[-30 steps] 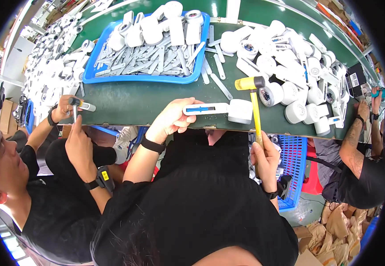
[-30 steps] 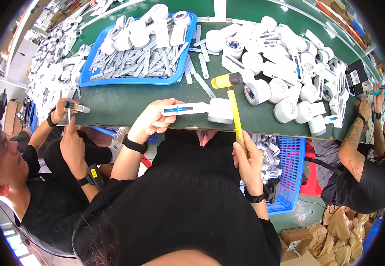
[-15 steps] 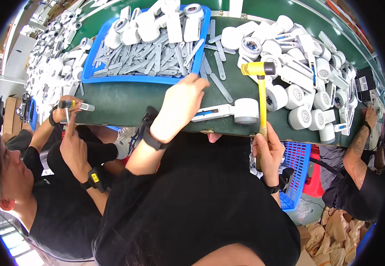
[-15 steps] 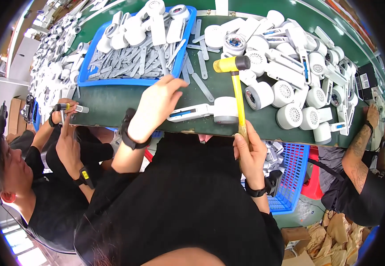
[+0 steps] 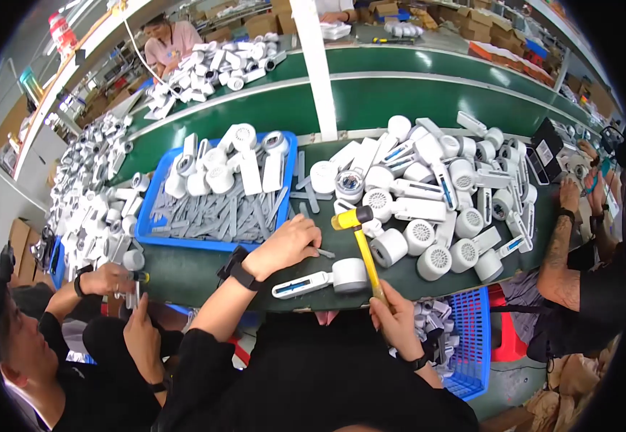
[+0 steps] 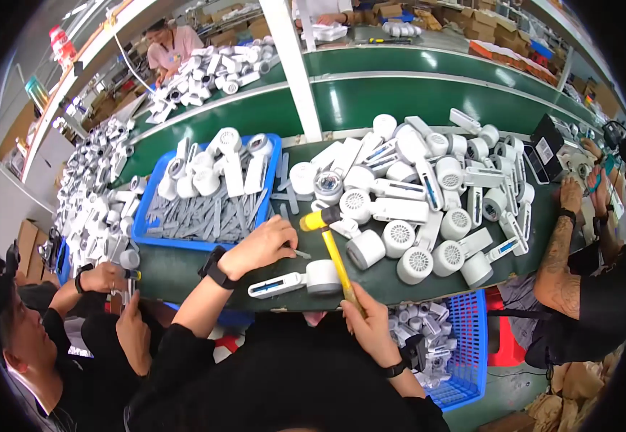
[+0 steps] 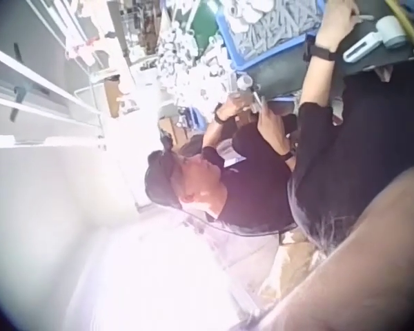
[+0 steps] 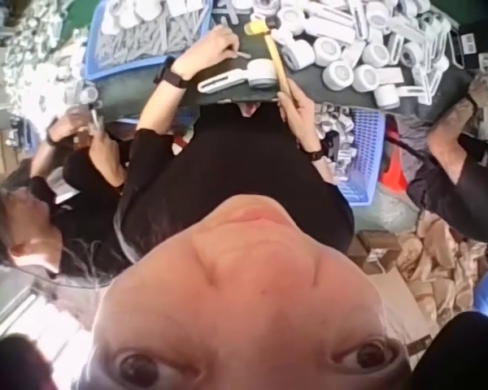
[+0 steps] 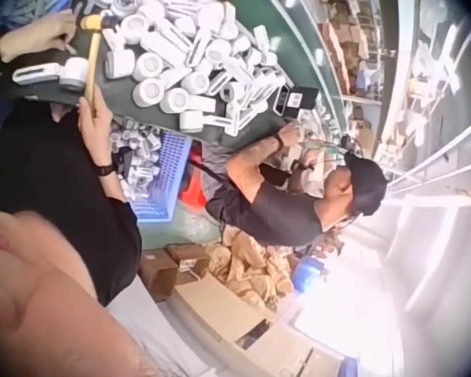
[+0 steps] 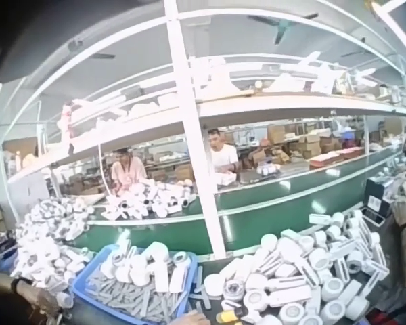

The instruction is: Assembling electronic components for LED bulbs using a rubber mallet at a factory workbench.

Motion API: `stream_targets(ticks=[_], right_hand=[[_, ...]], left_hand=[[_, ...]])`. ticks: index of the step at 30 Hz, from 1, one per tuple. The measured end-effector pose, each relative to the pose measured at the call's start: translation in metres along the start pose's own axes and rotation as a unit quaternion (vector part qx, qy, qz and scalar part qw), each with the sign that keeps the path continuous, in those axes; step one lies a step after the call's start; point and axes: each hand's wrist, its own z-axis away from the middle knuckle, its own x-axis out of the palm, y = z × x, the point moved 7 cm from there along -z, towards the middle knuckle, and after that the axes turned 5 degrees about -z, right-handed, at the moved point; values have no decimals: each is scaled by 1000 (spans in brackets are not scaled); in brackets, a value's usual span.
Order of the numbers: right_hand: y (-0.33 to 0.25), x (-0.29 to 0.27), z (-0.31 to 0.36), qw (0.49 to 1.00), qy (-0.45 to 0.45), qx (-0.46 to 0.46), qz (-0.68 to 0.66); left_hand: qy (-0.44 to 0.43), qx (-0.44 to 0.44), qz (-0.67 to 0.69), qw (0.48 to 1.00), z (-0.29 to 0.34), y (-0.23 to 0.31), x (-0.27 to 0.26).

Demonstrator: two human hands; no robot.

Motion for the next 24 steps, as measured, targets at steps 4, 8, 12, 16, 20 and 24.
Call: stream_targets(ticks=[4, 8, 12, 16, 20, 24], right_hand=[[-4, -6, 7, 1000, 5, -16, -12], [-9, -15, 9, 1000, 13, -11, 0], [-3, -23, 16, 1000, 18, 12, 0], [3, -28, 22, 1000, 26, -1, -7], [9, -23, 33, 999, 26, 9, -19], [7, -19, 39, 1000, 20, -1, -10]], left_hand=[[53, -139, 52, 987, 9, 13, -22], [171, -179, 113, 962, 43, 34, -26], [223, -185, 46, 956, 60, 50, -21], [233, -178, 4, 956, 65, 59, -23], [237, -174, -7, 956, 72, 61, -10], [227, -180, -22, 957, 78, 63, -7]])
